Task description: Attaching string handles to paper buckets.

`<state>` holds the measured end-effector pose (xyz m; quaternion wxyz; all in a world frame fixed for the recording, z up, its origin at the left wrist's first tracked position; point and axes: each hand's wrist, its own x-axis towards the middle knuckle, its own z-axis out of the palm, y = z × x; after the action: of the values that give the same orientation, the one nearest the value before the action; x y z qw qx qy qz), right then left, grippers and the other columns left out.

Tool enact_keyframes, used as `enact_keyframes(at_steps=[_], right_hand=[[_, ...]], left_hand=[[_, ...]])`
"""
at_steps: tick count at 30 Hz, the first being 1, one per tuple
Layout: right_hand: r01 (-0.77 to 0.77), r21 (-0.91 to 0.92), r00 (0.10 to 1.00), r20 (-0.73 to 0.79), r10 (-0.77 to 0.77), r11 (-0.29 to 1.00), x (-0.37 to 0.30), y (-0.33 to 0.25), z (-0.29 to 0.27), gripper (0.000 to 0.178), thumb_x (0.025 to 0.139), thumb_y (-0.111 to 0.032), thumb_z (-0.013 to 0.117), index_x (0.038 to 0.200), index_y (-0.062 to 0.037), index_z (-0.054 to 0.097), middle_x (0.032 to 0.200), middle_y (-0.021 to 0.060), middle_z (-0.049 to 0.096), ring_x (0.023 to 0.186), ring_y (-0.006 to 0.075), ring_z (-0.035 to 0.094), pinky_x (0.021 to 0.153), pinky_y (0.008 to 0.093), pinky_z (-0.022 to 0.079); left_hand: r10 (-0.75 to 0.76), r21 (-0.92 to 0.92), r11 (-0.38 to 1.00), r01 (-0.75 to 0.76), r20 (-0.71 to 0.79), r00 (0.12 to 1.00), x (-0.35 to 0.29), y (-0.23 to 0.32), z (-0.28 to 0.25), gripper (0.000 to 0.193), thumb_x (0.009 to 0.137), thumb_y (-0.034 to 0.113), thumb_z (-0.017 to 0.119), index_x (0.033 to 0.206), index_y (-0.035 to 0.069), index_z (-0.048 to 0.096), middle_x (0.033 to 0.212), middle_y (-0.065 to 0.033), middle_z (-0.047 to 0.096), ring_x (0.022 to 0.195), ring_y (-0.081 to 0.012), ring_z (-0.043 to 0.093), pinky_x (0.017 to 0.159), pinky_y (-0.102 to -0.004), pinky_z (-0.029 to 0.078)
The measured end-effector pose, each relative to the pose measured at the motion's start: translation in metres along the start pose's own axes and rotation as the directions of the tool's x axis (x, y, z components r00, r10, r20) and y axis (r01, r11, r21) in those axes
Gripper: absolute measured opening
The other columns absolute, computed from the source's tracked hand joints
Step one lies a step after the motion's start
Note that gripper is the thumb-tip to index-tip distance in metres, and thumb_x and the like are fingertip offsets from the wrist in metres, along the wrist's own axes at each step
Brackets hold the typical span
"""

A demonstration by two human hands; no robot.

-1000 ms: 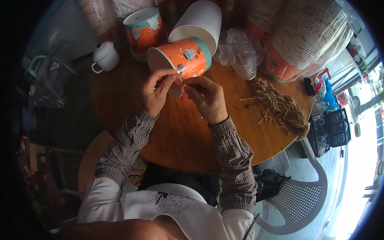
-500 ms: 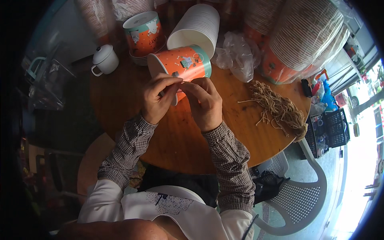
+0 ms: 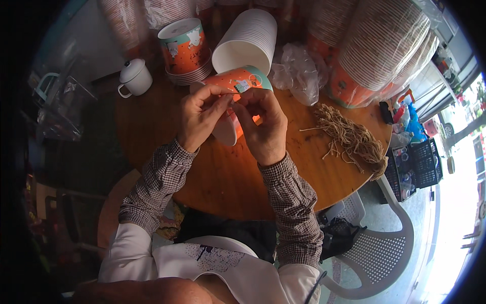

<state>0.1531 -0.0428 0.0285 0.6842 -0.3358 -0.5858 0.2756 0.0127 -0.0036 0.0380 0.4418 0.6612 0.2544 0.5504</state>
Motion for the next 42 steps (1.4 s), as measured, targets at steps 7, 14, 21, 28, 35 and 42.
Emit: enact_keyframes(at_steps=[7, 14, 21, 28, 35, 42], right_hand=[[-0.008, 0.029, 0.999, -0.039, 0.009, 1.000, -0.003, -0.003, -0.002, 0.018, 0.082, 0.005, 0.065, 0.096, -0.0015, 0.056, 0.090, 0.0040, 0.064, 0.077, 0.0106, 0.062, 0.070, 0.0247, 0.050], [0.270, -0.458, 0.959, 0.053, -0.278, 0.847, 0.000, -0.017, -0.003, 0.015, 0.079, 0.001, 0.068, 0.091, -0.0029, 0.060, 0.085, 0.0037, 0.065, 0.071, 0.0124, 0.060, 0.065, 0.0270, 0.048], [-0.121, 0.121, 0.989, -0.066, 0.129, 0.985, -0.005, -0.023, -0.002, 0.009, 0.084, 0.002, 0.065, 0.090, 0.0006, 0.059, 0.083, 0.0000, 0.065, 0.068, 0.0062, 0.057, 0.060, 0.0210, 0.047], [-0.063, 0.039, 0.998, 0.007, 0.063, 0.997, -0.003, -0.021, -0.003, 0.007, 0.084, 0.001, 0.064, 0.091, -0.0006, 0.061, 0.083, -0.0003, 0.065, 0.072, 0.0055, 0.059, 0.061, 0.0205, 0.047], [0.191, -0.350, 0.980, 0.114, -0.161, 0.917, 0.004, -0.030, -0.006, 0.011, 0.081, 0.000, 0.065, 0.091, -0.0023, 0.062, 0.081, 0.0041, 0.064, 0.068, 0.0098, 0.060, 0.057, 0.0237, 0.047], [-0.149, 0.202, 0.988, 0.082, 0.135, 0.968, 0.006, -0.033, -0.013, 0.009, 0.089, 0.001, 0.059, 0.098, 0.0040, 0.059, 0.089, 0.0051, 0.065, 0.076, 0.0102, 0.062, 0.068, 0.0229, 0.050]], left_hand=[[-0.001, 0.017, 1.000, 0.001, -0.006, 1.000, -0.004, 0.008, 0.003, 0.007, 0.091, 0.006, 0.059, 0.092, -0.001, 0.061, 0.082, -0.0028, 0.065, 0.073, -0.0066, 0.062, 0.065, -0.0195, 0.049], [-0.113, 0.030, 0.993, 0.111, 0.046, 0.993, -0.004, 0.019, -0.001, 0.008, 0.091, 0.006, 0.059, 0.093, -0.002, 0.061, 0.080, -0.0034, 0.065, 0.073, -0.0079, 0.063, 0.065, -0.0204, 0.051], [0.025, 0.078, 0.997, -0.022, -0.035, 0.999, -0.004, 0.021, 0.002, 0.010, 0.090, 0.007, 0.060, 0.094, -0.002, 0.062, 0.074, -0.0033, 0.065, 0.060, -0.0062, 0.059, 0.052, -0.0195, 0.048], [-0.162, -0.105, 0.980, 0.171, 0.095, 0.982, -0.007, 0.022, 0.004, 0.010, 0.091, 0.004, 0.057, 0.096, -0.003, 0.062, 0.074, -0.0040, 0.064, 0.053, -0.0059, 0.056, 0.045, -0.0209, 0.045], [0.087, 0.101, 0.990, -0.104, 0.156, 0.984, -0.008, 0.012, 0.004, 0.013, 0.092, 0.002, 0.054, 0.101, -0.004, 0.062, 0.072, -0.0021, 0.060, 0.056, -0.0056, 0.056, 0.049, -0.0200, 0.044], [-0.119, -0.008, 0.993, 0.121, 0.149, 0.982, -0.007, 0.017, 0.001, 0.012, 0.093, 0.005, 0.054, 0.097, -0.002, 0.063, 0.074, -0.0018, 0.062, 0.054, -0.0046, 0.054, 0.048, -0.0185, 0.043]])
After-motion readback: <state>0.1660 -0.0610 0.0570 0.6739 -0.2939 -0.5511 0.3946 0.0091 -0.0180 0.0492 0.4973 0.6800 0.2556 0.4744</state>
